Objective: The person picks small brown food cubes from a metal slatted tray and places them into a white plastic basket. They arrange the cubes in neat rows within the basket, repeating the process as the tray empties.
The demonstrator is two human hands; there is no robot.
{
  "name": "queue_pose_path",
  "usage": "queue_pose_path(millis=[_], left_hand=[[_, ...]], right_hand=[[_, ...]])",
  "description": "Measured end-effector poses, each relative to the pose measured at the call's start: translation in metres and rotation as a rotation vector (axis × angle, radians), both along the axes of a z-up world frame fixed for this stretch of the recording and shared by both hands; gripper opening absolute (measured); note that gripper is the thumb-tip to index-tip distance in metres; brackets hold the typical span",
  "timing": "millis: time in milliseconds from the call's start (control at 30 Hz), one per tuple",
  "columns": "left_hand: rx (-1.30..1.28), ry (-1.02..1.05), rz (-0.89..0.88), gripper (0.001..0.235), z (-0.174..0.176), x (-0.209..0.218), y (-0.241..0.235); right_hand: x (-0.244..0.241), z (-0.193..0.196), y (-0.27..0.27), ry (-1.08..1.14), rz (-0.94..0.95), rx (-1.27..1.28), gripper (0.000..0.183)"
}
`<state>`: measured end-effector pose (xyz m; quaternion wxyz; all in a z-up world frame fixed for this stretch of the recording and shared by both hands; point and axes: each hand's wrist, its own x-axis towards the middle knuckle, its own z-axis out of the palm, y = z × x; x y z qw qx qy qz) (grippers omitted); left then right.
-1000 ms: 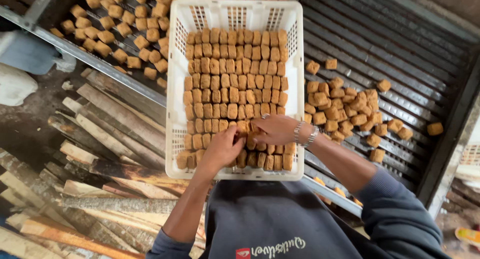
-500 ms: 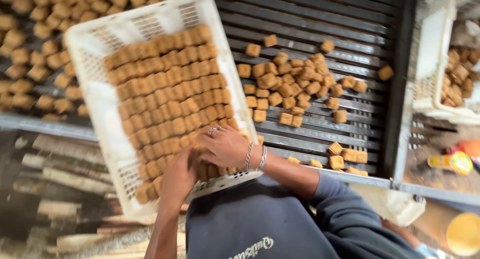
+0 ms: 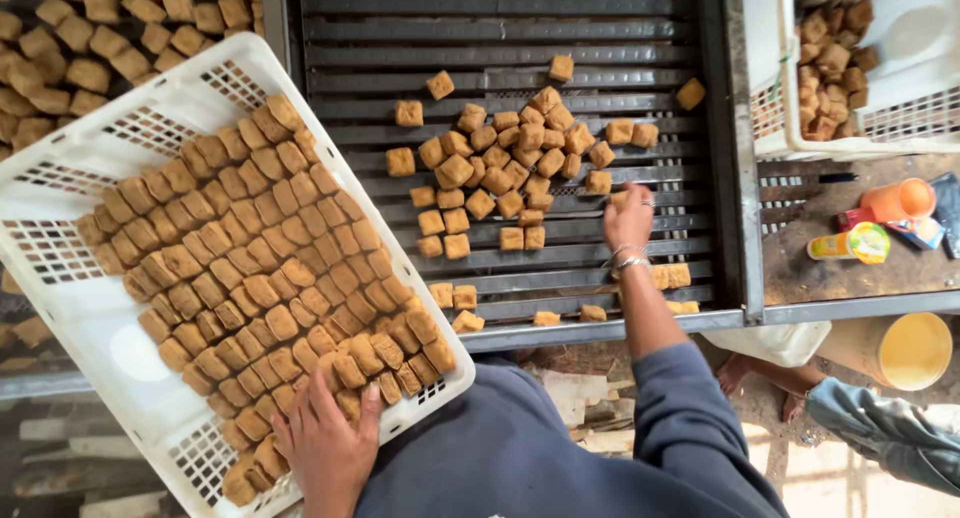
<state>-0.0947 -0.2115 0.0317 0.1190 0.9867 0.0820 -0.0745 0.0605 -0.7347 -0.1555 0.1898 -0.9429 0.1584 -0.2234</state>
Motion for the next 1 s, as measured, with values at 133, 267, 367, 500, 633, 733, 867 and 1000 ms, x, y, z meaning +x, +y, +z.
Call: queue_pose_path(millis=[133,267,367,500,633,733,867,1000], left_hand=[[-0.035,-0.034,0.022,0.081,-0.007,-0.003,0.000],[-0.054,-0.036,0.044,0.079,-0.003,-0.003,-0.001],[-0.037,-0.022,0.046,0.077,-0.001,0.000,-0.004],[-0.051,-0.115,0.014,0.072,0.001,0.000,-0.001],[-0.040,-0.108,-0.001,0.071,0.004,-0.001,-0.003],[-0.043,-0.093,0.007,0.073,0.002,0.003,-0.006],[-0.063,-0.074,0.012,0.076,0.005,0.004,-0.003],[-0.084,-0.076,-0.019,0.075,0.003,0.003,-0.002]], right_hand=[[0.001,-0.028,-0.022,0.115,-0.090,0.062,0.047],[0.005,-0.024,-0.007,0.002,-0.154,0.213,0.049],[0.038,-0.017,0.005,-0.010,-0.069,0.076,0.043],[0.049,-0.022,0.016,0.032,-0.107,0.139,0.049],[0.006,0.004,-0.012,-0.029,-0.145,0.274,0.046],[-0.047,0.038,-0.035,0.013,-0.210,0.237,0.050],[-0.110,0.045,-0.017,0.157,-0.301,0.224,0.044],[-0.119,0.013,0.020,0.238,-0.300,0.120,0.053]])
